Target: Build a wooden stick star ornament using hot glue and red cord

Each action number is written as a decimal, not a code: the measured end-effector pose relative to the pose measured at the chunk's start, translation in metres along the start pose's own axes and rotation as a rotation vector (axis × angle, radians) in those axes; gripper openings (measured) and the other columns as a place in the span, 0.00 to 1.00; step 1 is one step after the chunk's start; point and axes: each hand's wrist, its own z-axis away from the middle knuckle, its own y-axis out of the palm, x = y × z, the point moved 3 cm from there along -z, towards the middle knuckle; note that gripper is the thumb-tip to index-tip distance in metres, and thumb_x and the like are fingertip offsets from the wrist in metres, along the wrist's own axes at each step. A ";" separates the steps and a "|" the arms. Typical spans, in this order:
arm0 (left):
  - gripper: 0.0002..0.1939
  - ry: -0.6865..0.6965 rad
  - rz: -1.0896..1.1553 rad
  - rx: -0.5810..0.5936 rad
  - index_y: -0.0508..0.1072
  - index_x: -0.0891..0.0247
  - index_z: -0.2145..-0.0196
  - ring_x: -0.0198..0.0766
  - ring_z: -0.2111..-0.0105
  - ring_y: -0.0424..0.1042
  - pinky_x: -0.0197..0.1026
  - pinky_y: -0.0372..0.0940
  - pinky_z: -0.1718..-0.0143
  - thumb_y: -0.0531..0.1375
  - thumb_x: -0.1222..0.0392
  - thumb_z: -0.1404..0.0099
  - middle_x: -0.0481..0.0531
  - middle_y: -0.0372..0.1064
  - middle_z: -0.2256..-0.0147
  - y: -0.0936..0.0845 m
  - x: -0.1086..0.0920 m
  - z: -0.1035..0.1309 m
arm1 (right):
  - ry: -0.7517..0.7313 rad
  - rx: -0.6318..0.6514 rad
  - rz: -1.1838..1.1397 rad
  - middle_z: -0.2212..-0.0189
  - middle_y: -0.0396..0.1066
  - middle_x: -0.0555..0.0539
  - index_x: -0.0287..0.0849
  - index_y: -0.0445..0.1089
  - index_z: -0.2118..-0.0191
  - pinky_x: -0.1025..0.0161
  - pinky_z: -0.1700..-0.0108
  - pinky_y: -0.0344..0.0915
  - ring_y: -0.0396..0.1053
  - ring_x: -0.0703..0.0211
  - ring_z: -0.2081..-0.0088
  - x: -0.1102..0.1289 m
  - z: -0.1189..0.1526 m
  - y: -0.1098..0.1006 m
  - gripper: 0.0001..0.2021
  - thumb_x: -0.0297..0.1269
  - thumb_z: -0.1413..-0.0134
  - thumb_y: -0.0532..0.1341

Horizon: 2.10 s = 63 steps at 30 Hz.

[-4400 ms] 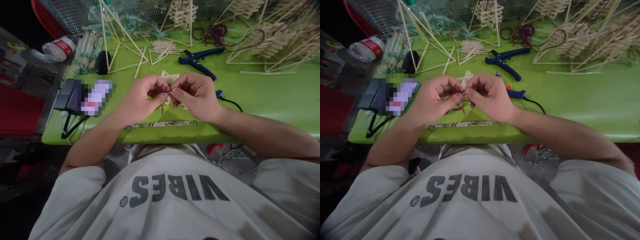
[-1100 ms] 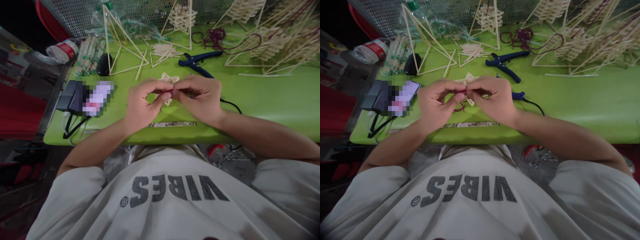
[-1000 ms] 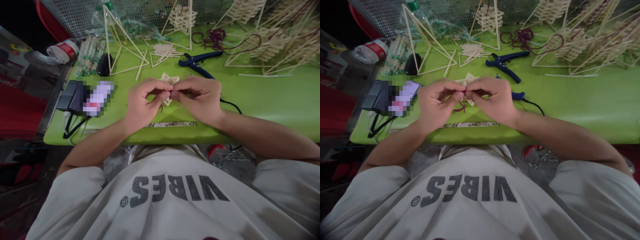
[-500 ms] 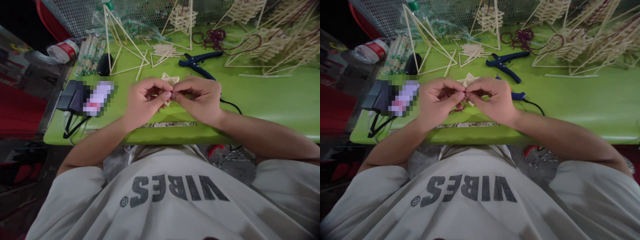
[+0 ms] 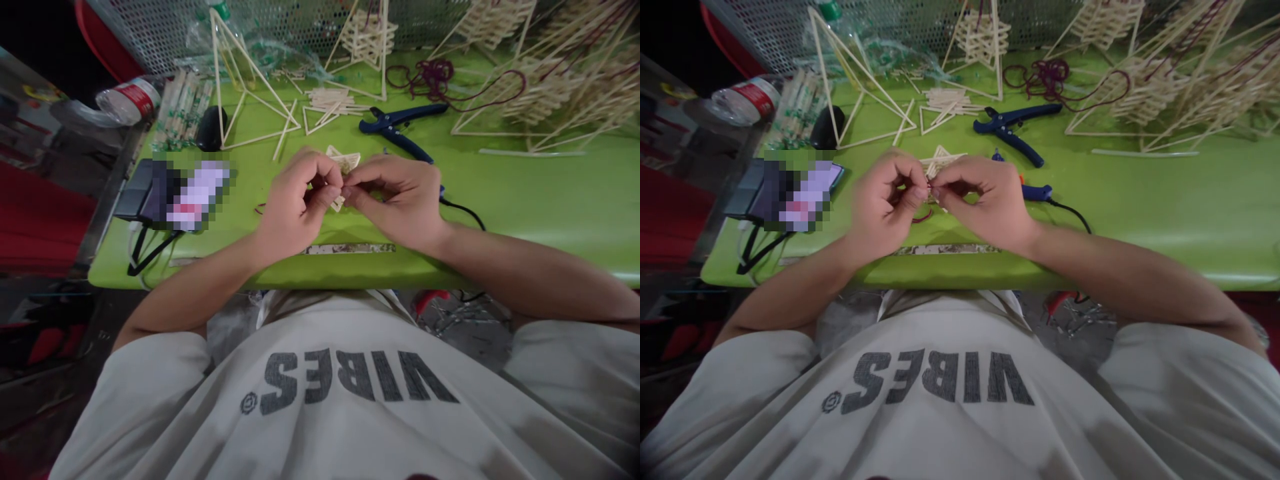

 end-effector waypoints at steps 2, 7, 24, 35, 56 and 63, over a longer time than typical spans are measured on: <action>0.26 0.018 0.005 -0.001 0.78 0.52 0.56 0.43 0.59 0.75 0.53 0.73 0.57 0.63 0.27 0.14 0.53 0.77 0.58 0.001 0.002 -0.002 | -0.012 0.004 0.003 0.62 0.87 0.48 0.54 0.90 0.58 0.53 0.59 0.80 0.79 0.53 0.62 0.002 0.000 0.000 0.06 0.46 0.28 0.79; 0.31 -0.070 0.106 -0.030 0.77 0.54 0.58 0.42 0.60 0.78 0.50 0.75 0.59 0.67 0.21 0.20 0.53 0.78 0.58 0.002 0.012 -0.003 | -0.097 0.006 0.052 0.62 0.88 0.49 0.52 0.89 0.58 0.56 0.60 0.77 0.80 0.56 0.64 0.006 -0.002 -0.001 0.05 0.37 0.26 0.74; 0.23 0.090 0.049 -0.134 0.77 0.54 0.53 0.34 0.71 0.75 0.40 0.66 0.73 0.67 0.32 0.14 0.46 0.73 0.67 0.008 0.009 0.005 | -0.428 -0.051 0.232 0.64 0.85 0.54 0.51 0.82 0.55 0.63 0.64 0.76 0.79 0.62 0.68 0.002 0.001 -0.001 0.04 0.33 0.24 0.72; 0.14 0.174 -0.017 -0.104 0.80 0.54 0.52 0.31 0.73 0.71 0.39 0.64 0.75 0.66 0.44 0.11 0.46 0.76 0.66 0.003 -0.011 0.003 | -0.496 -0.065 0.214 0.62 0.86 0.52 0.52 0.82 0.52 0.63 0.61 0.80 0.82 0.62 0.65 0.002 0.001 0.000 0.05 0.32 0.23 0.71; 0.17 0.224 -0.024 -0.122 0.81 0.54 0.52 0.29 0.74 0.68 0.37 0.64 0.75 0.67 0.39 0.12 0.46 0.75 0.65 0.005 -0.001 0.002 | -0.566 -0.105 0.253 0.62 0.86 0.53 0.51 0.82 0.51 0.64 0.60 0.81 0.83 0.63 0.64 0.004 0.000 -0.002 0.04 0.32 0.22 0.70; 0.10 0.487 -0.347 -0.101 0.85 0.56 0.43 0.38 0.62 0.84 0.42 0.75 0.64 0.66 0.52 0.10 0.53 0.86 0.55 -0.002 -0.005 0.003 | -0.439 -0.111 0.186 0.65 0.86 0.52 0.54 0.83 0.54 0.58 0.65 0.79 0.82 0.58 0.67 0.007 0.000 -0.002 0.04 0.37 0.22 0.71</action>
